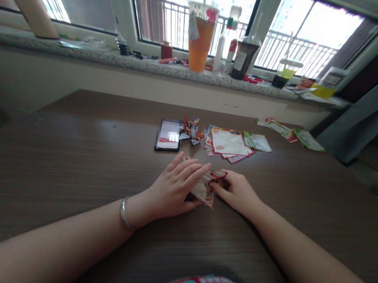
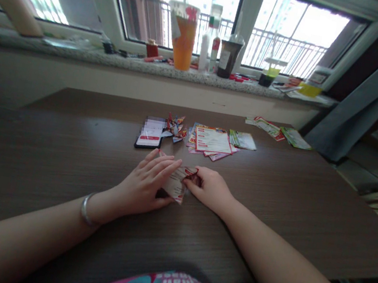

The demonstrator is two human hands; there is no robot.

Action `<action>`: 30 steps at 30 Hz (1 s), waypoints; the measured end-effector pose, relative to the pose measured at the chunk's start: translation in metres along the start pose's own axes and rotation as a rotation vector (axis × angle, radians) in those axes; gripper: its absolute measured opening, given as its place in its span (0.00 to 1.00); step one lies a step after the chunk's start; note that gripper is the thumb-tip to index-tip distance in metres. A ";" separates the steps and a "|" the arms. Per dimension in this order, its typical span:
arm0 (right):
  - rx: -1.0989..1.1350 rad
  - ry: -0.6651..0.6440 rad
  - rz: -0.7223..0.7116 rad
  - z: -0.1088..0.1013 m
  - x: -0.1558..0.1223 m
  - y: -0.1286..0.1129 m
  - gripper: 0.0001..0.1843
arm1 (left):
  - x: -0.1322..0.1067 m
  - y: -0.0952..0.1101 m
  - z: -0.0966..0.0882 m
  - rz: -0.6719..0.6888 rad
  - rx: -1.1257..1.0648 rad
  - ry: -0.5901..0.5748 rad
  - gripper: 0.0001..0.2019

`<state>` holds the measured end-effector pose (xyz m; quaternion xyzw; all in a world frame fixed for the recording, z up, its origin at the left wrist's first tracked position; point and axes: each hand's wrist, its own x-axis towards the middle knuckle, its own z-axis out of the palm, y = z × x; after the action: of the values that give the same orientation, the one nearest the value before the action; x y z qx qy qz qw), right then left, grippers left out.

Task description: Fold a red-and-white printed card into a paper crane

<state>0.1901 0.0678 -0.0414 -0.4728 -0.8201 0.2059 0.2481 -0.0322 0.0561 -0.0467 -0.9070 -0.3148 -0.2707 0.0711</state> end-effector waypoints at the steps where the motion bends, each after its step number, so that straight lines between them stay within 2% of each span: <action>1: 0.005 0.008 -0.002 0.000 0.000 0.000 0.08 | 0.000 0.001 -0.001 -0.005 0.002 0.006 0.37; 11: 0.060 0.079 -0.102 -0.002 -0.002 -0.003 0.05 | 0.001 0.002 -0.005 -0.014 0.003 0.018 0.32; 18: 0.149 0.067 -0.226 -0.005 -0.004 -0.002 0.10 | 0.002 0.000 -0.006 -0.091 -0.080 0.034 0.30; 21: 0.165 0.090 -0.209 -0.004 -0.004 -0.004 0.10 | 0.003 -0.002 -0.006 -0.115 -0.126 0.073 0.28; 24: 0.137 0.098 -0.149 -0.002 -0.004 -0.004 0.10 | 0.004 -0.002 -0.007 -0.125 -0.162 0.096 0.25; 30: 0.052 0.154 -0.229 -0.001 -0.003 -0.004 0.09 | 0.007 0.000 -0.009 -0.155 -0.196 0.056 0.14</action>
<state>0.1891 0.0631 -0.0392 -0.3839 -0.8415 0.1607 0.3444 -0.0317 0.0568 -0.0356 -0.8746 -0.3539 -0.3299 -0.0301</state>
